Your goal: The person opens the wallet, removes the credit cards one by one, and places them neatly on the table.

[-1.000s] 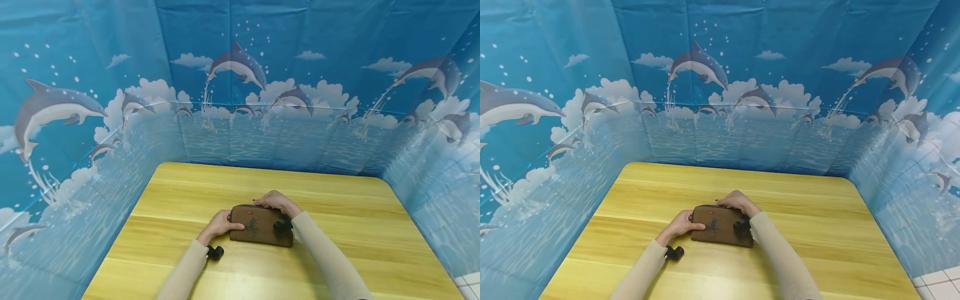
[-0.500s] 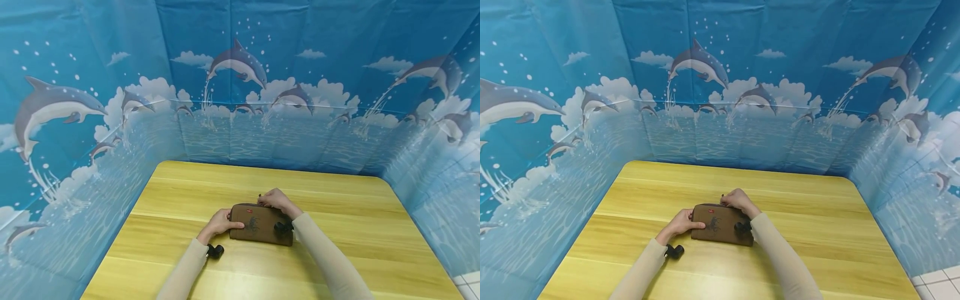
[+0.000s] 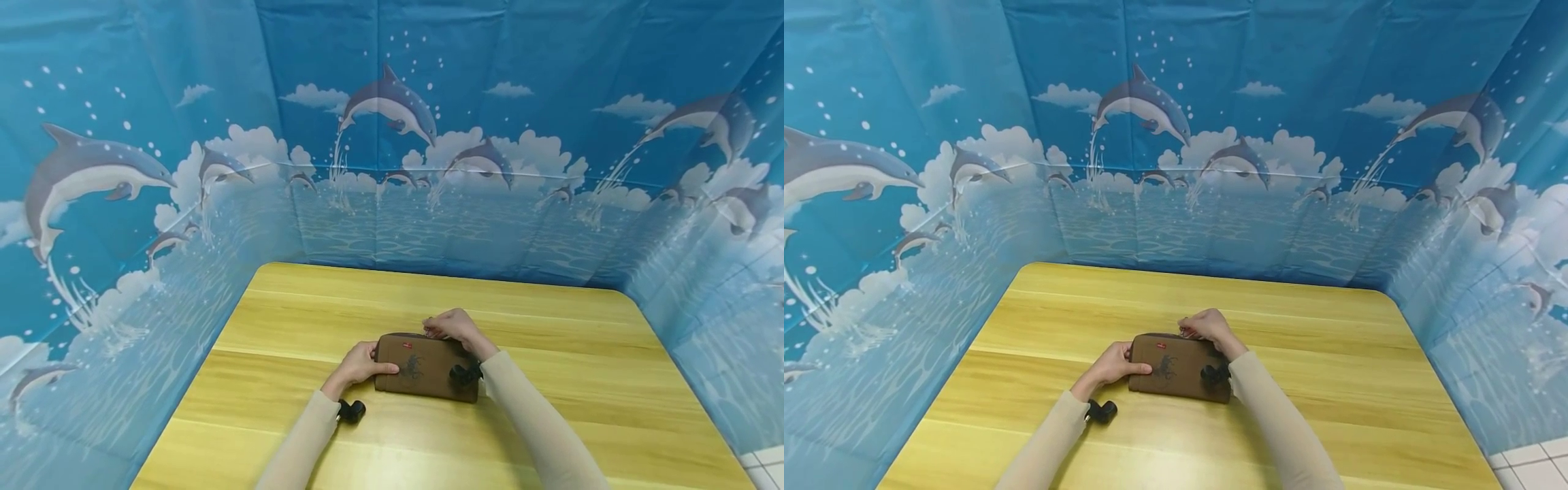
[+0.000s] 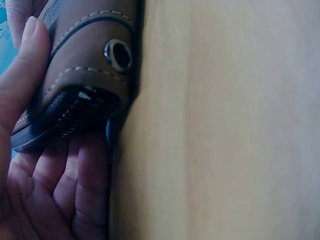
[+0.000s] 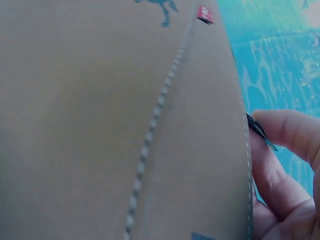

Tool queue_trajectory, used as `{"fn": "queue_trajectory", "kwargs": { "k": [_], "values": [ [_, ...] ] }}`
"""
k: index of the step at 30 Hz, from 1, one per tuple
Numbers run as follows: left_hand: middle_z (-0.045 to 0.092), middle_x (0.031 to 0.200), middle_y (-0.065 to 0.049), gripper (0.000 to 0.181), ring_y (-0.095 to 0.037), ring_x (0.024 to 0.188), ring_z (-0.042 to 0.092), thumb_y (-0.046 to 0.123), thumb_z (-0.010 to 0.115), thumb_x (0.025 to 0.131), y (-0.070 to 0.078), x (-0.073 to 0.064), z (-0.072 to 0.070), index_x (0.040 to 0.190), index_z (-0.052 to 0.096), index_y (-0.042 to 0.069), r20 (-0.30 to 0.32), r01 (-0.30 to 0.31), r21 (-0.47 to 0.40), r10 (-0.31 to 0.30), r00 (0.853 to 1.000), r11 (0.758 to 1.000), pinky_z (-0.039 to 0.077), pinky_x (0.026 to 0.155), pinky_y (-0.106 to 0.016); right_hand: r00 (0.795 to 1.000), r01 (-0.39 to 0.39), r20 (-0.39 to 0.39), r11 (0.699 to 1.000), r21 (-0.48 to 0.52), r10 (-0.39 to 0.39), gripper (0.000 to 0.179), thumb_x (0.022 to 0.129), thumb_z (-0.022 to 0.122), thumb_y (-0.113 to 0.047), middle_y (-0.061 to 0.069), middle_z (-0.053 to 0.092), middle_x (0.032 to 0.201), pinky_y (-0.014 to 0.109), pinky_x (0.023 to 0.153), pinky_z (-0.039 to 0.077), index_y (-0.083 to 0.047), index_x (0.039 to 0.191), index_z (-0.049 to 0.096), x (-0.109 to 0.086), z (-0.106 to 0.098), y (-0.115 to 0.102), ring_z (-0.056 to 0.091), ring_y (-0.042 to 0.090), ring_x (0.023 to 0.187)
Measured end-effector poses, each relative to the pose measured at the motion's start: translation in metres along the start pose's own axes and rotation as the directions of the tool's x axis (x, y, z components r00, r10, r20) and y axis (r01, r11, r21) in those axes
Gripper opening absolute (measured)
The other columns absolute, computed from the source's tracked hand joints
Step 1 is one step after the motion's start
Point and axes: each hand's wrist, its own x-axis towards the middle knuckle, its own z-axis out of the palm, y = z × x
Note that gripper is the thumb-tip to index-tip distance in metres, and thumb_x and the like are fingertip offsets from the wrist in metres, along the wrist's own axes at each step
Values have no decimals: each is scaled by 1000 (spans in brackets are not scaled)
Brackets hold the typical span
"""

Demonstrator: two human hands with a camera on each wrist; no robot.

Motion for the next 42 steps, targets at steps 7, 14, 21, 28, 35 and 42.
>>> {"fn": "queue_trajectory", "kwargs": {
  "k": [7,14,21,28,35,42],
  "values": [
    [68,80,-3,20,-15,71,62,16,76,81,0,-1,0,96,70,4,-10,3,14,-3,1000,1000,50,66,-32,998,-59,20,998,-23,60,30,86,69,-35,4,70,77,40,79,50,-7,87,77,0,-9,3,65,20,79],
    [69,79,-6,20,-16,70,63,15,76,81,-1,-1,2,95,69,2,-14,-4,3,5,1000,1000,50,66,-33,998,-48,27,999,-23,49,29,87,67,-32,3,69,75,39,78,49,-5,89,76,-3,-12,3,64,20,77],
    [68,81,-5,23,-17,71,63,16,77,80,-9,2,3,98,69,3,-27,-5,15,6,1000,1000,50,67,-34,999,-44,-15,999,31,45,30,86,69,-28,4,69,75,41,78,49,0,96,75,-4,-9,8,64,20,74],
    [69,81,0,28,-18,73,63,27,80,77,-36,15,2,97,70,10,-34,2,44,-1,999,999,50,68,-33,998,-47,-38,994,100,51,34,87,67,-24,7,71,80,43,84,47,3,107,71,-3,-9,12,66,21,77],
    [69,81,0,28,-18,72,64,26,80,77,-34,16,-1,99,70,11,-35,5,30,-4,999,1000,50,67,-32,993,-97,-56,986,138,106,28,85,69,-28,5,71,80,46,91,42,-3,96,75,-3,-14,17,67,21,79],
    [68,78,-1,22,-16,68,61,20,79,78,-34,16,2,93,70,6,-49,-20,46,22,999,999,49,64,-32,993,-86,-67,984,159,98,32,87,68,-28,4,71,81,48,94,39,0,101,73,-9,-21,31,66,22,84]
  ]
}}
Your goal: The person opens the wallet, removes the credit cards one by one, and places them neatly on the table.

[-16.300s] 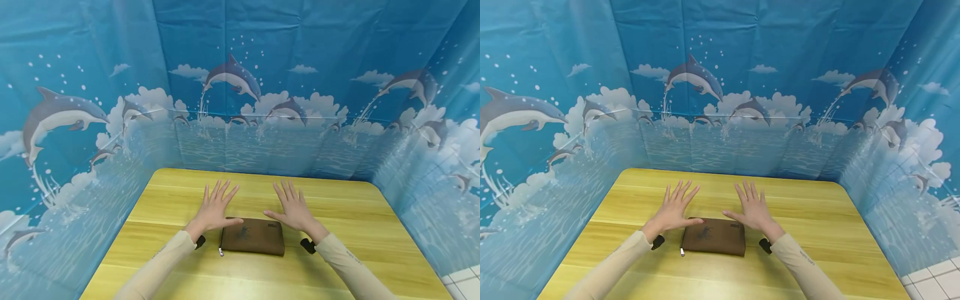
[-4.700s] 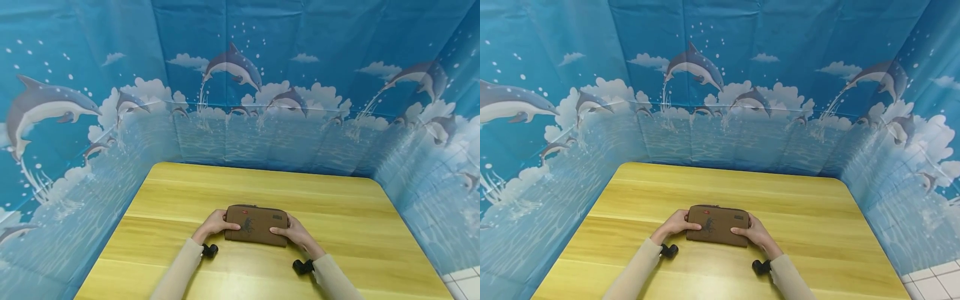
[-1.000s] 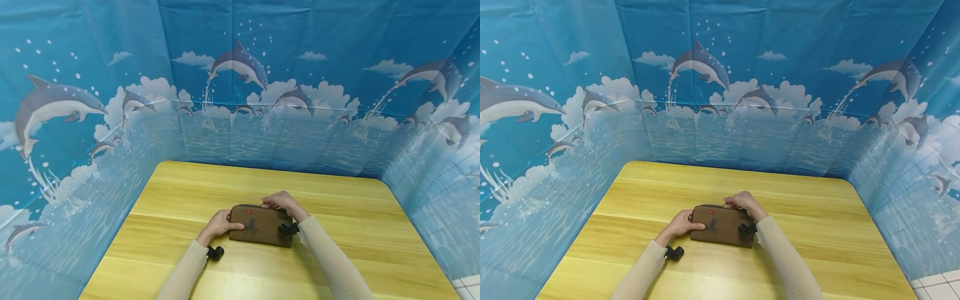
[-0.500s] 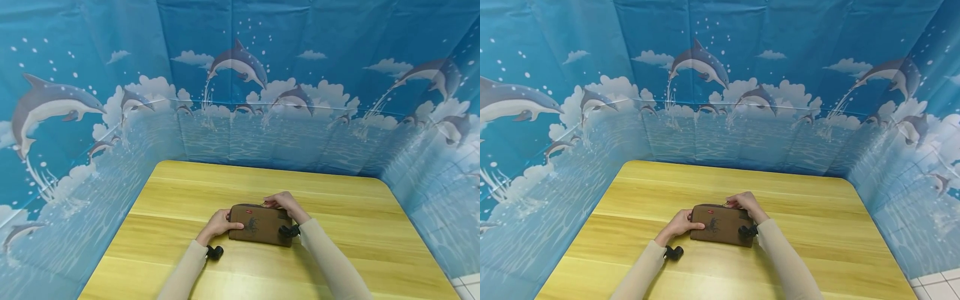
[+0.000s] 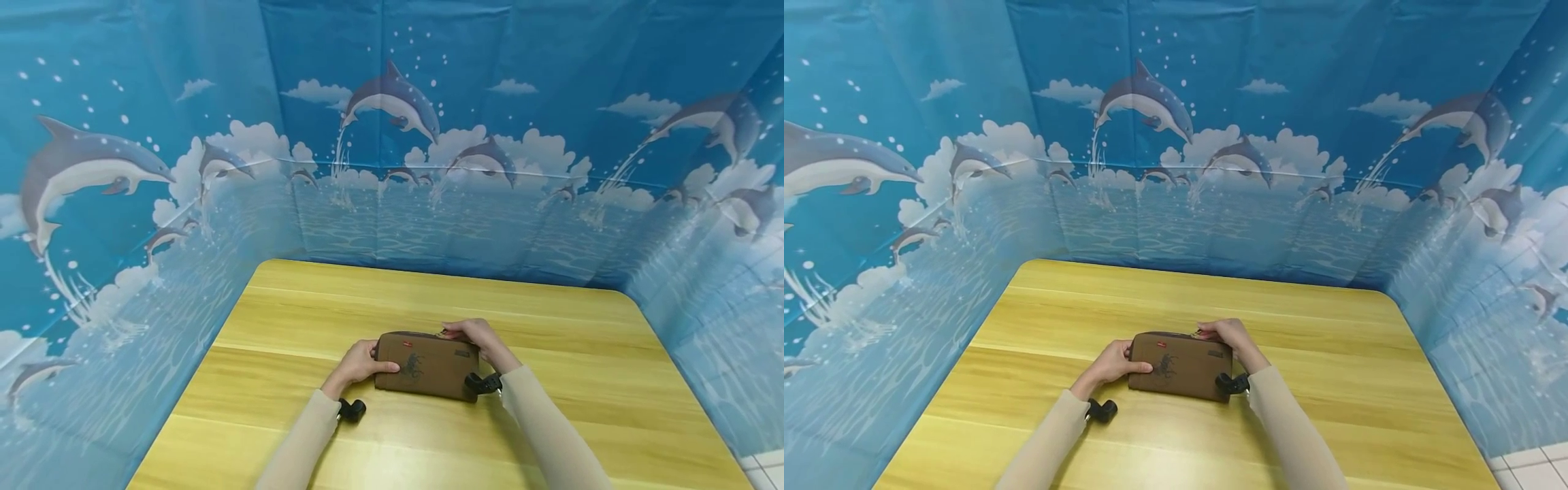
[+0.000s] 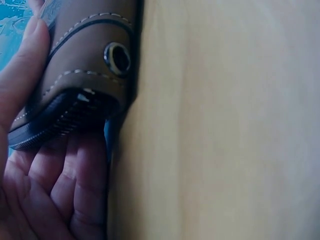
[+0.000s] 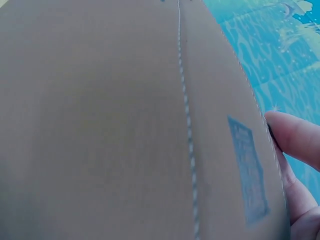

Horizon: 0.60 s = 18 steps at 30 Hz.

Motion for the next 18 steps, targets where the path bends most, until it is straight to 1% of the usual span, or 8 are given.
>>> {"fn": "queue_trajectory", "kwargs": {
  "k": [2,4,8,10,14,18],
  "values": [
    [68,77,0,22,-15,68,61,21,79,78,0,0,1,92,70,7,2,4,0,-4,1000,1000,49,64,-32,1000,7,-8,1000,-9,-7,33,87,68,-30,4,71,82,49,96,37,-1,103,73,-3,-4,4,66,21,86],
    [67,75,1,22,-14,67,60,23,80,77,0,0,1,90,69,8,2,15,10,-15,1000,1000,48,63,-30,1000,4,-22,1000,-14,-4,35,86,68,-32,3,71,83,49,93,39,-3,104,73,-5,-7,7,66,20,86],
    [67,74,1,23,-14,66,59,27,80,76,-1,1,0,87,69,11,6,24,19,-24,1000,1000,48,63,-30,999,5,-40,1000,-5,-5,39,86,68,-34,2,71,84,43,82,47,-1,107,71,-8,-15,11,66,19,84],
    [67,74,0,23,-14,66,59,28,80,77,-2,2,0,87,69,11,8,26,24,-27,1000,999,48,64,-30,999,3,-47,1000,8,-3,40,86,68,-33,2,71,84,40,79,49,0,108,71,-9,-20,12,66,18,83],
    [67,74,0,23,-14,65,59,28,80,77,-2,2,0,87,69,11,10,34,25,-34,999,999,48,64,-30,998,-6,-56,999,35,8,36,87,67,-30,2,71,82,38,76,51,0,105,72,-12,-28,16,65,17,80],
    [68,77,0,25,-15,68,62,26,80,76,-2,2,1,92,70,10,13,36,5,-36,999,999,49,66,-31,999,-4,-52,999,53,7,33,88,66,-29,2,70,81,40,77,51,0,103,72,-15,-36,20,65,16,77]
  ]
}}
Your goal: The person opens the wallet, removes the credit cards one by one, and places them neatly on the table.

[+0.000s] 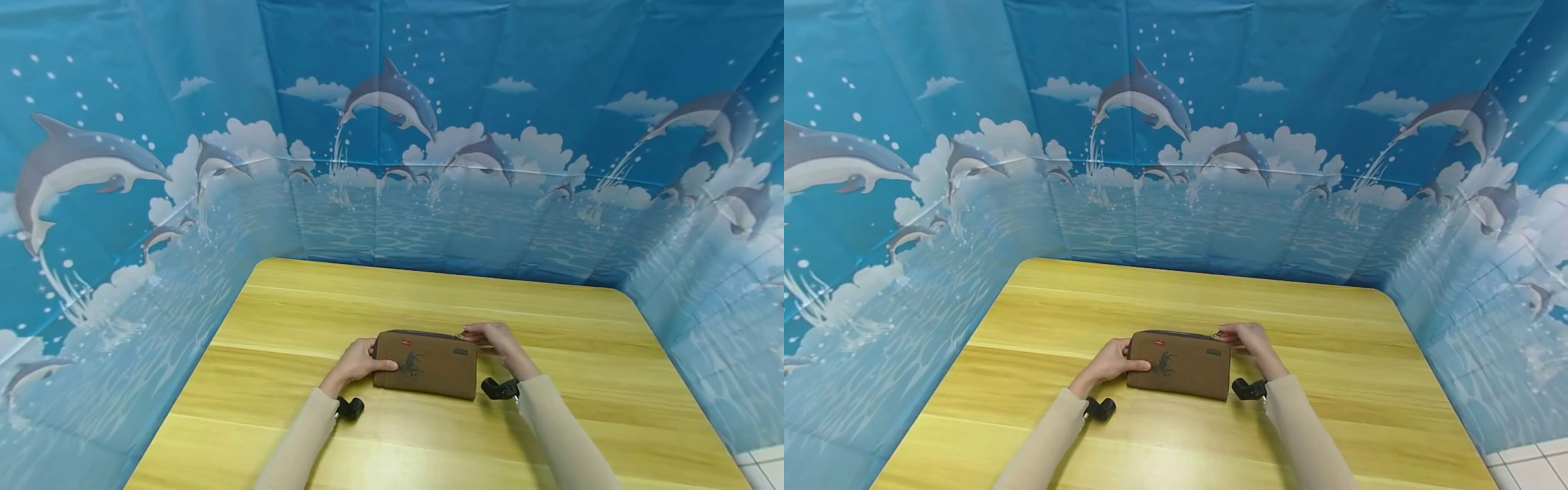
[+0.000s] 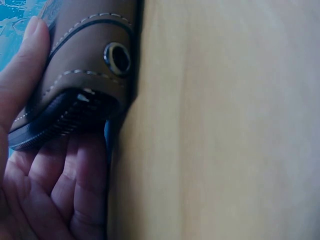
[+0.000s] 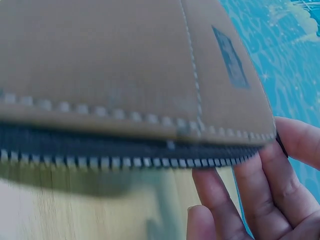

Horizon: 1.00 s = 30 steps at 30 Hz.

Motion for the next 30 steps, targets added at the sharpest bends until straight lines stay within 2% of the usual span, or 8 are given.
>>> {"fn": "queue_trajectory", "kwargs": {
  "k": [4,10,18,23,30],
  "values": [
    [69,78,-1,26,-17,70,63,26,80,77,0,0,0,95,71,10,5,-9,-5,9,1000,1000,50,67,-32,1000,-6,-12,1000,22,6,34,88,66,-27,3,70,81,40,76,51,3,105,70,-3,-8,3,66,17,76],
    [69,78,0,28,-17,69,63,27,80,77,-1,-1,-2,97,70,10,1,-13,4,13,1000,1000,50,66,-32,1000,-2,2,1000,11,2,38,90,63,-26,5,70,83,37,73,51,6,111,66,-8,-16,9,67,23,82],
    [69,78,1,27,-18,70,64,30,80,76,0,-1,-1,96,71,13,4,-8,19,8,1000,1000,50,66,-32,999,-33,-19,998,49,34,22,89,65,-23,4,68,75,32,63,52,-3,90,72,-11,-20,14,63,15,64],
    [68,76,0,25,-19,67,63,30,80,77,-1,-1,-1,95,71,14,2,-11,20,11,1000,1000,50,64,-33,998,-58,11,997,46,58,22,90,63,-22,3,64,69,30,60,50,-2,83,69,-18,-18,10,58,12,56],
    [67,73,1,25,-15,64,59,32,80,75,-1,-2,-1,88,70,13,-18,-8,39,8,1000,999,48,63,-30,993,-99,63,993,57,95,26,93,56,-23,-2,50,57,25,49,45,-3,76,62,-17,-14,21,49,10,48]
  ]
}}
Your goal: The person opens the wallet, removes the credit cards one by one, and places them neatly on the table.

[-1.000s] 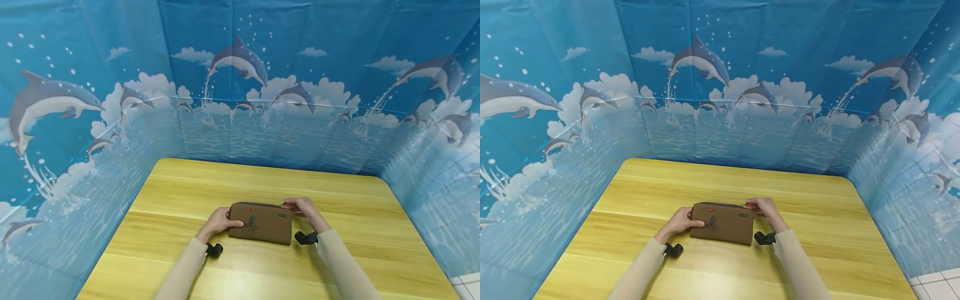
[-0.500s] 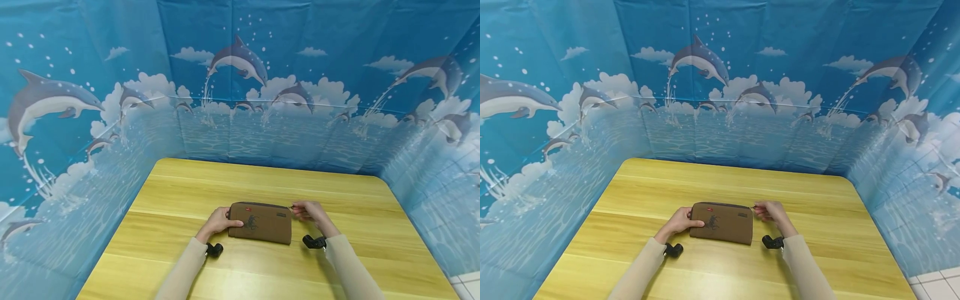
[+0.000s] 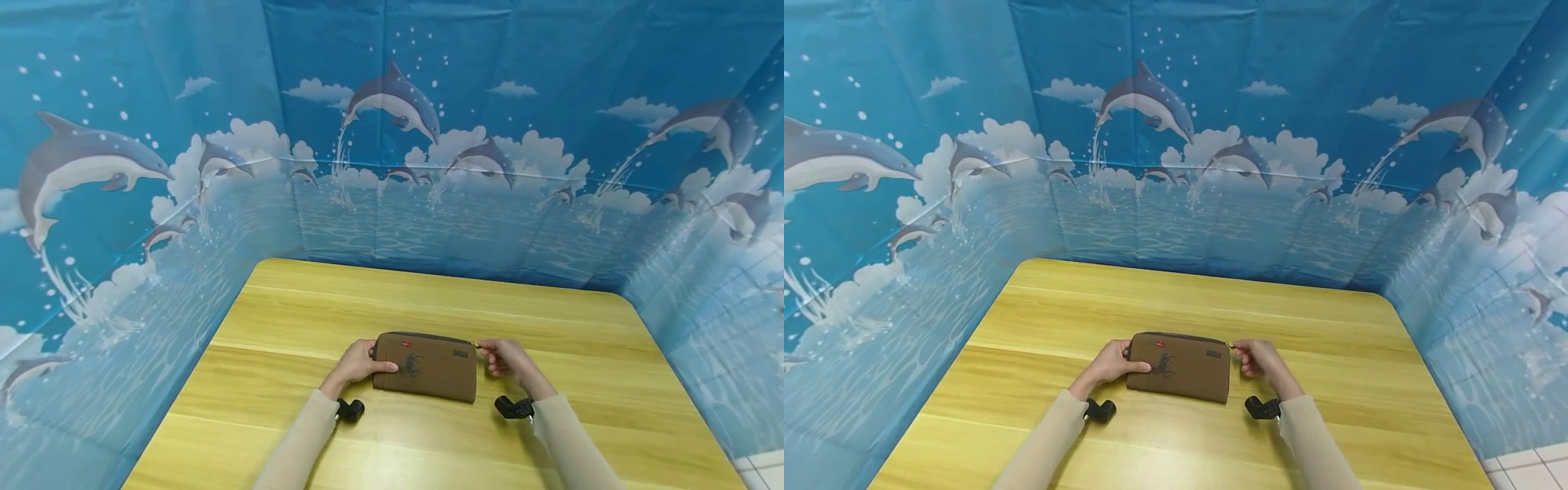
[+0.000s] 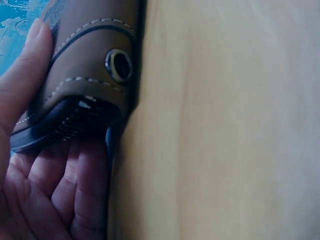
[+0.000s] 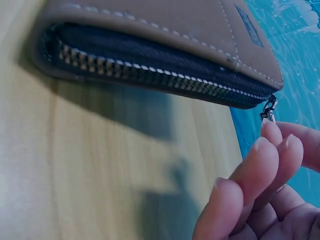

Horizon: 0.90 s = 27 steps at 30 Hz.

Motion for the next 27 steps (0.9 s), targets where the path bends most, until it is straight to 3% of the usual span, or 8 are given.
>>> {"fn": "queue_trajectory", "kwargs": {
  "k": [9,15,27],
  "values": [
    [66,73,1,25,-15,64,59,28,80,77,1,-2,2,89,69,9,-16,-34,3,34,999,999,48,63,-30,999,-40,7,999,2,40,26,92,57,-23,-5,47,55,21,47,42,-9,70,58,-5,1,10,46,7,46],
    [65,70,3,26,-13,61,57,34,79,76,0,0,1,88,69,13,-17,-25,35,26,1000,999,46,61,-28,999,-40,29,999,-33,41,25,92,57,-22,-6,46,55,19,45,41,-8,71,58,-9,-1,15,45,6,45],
    [67,72,2,25,-14,60,58,33,80,76,-1,1,1,90,70,15,-4,-23,22,23,1000,999,47,59,-29,983,-27,178,999,-36,34,25,93,57,-27,-8,44,54,16,42,40,-9,76,58,-21,-5,27,44,2,43]
  ]
}}
